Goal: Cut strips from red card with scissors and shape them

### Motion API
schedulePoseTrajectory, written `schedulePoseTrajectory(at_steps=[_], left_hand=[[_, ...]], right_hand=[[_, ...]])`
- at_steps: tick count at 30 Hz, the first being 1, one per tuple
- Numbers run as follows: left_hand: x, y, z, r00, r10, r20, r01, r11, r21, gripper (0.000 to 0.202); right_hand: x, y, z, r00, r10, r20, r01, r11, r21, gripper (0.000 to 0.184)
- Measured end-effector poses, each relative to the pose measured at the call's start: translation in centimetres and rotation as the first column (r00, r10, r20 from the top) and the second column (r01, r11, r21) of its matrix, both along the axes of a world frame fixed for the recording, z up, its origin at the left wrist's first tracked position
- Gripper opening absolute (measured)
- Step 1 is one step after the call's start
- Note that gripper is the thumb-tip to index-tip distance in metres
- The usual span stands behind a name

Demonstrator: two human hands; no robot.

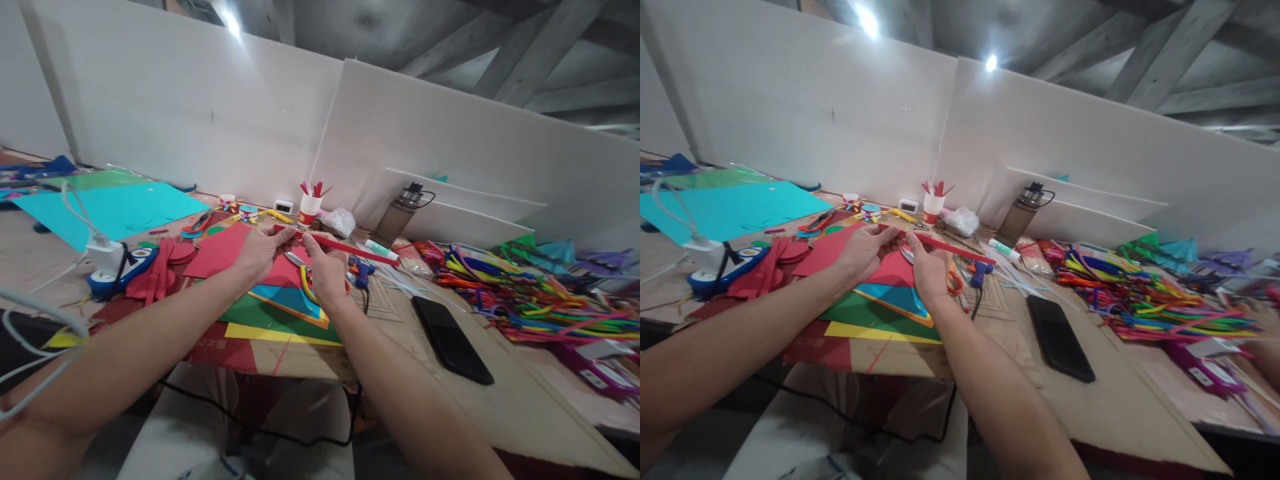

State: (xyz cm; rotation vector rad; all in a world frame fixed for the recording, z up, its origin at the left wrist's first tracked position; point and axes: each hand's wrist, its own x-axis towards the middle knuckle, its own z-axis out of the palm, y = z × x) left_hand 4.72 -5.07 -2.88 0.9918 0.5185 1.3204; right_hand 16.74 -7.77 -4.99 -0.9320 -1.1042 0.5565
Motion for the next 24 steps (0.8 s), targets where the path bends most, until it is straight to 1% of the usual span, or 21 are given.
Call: schedulePoseTrajectory(at_steps=[7,14,19,24], left_hand=[[-0.13,0.29,-0.08,0.999,-0.019,-0.037,0.021,0.998,0.052,0.022],[0.04,0.48,-0.40,1.000,-0.010,-0.019,0.011,0.996,0.090,0.024],[0.08,0.63,-0.65,0.999,-0.037,0.014,0.036,0.998,0.049,0.023],[0.02,0.42,-0.36,0.998,-0.066,-0.006,0.067,0.997,0.027,0.019]], right_hand=[[-0.24,-0.20,0.59,1.000,-0.001,-0.013,0.001,1.000,0.006,0.023],[0.05,0.15,0.09,0.999,-0.031,0.018,0.031,1.000,-0.002,0.026],[0.00,0.05,0.01,1.000,-0.017,-0.008,0.017,1.000,0.013,0.026],[0.12,-0.30,0.35,0.999,-0.032,0.008,0.032,0.999,0.026,0.025]])
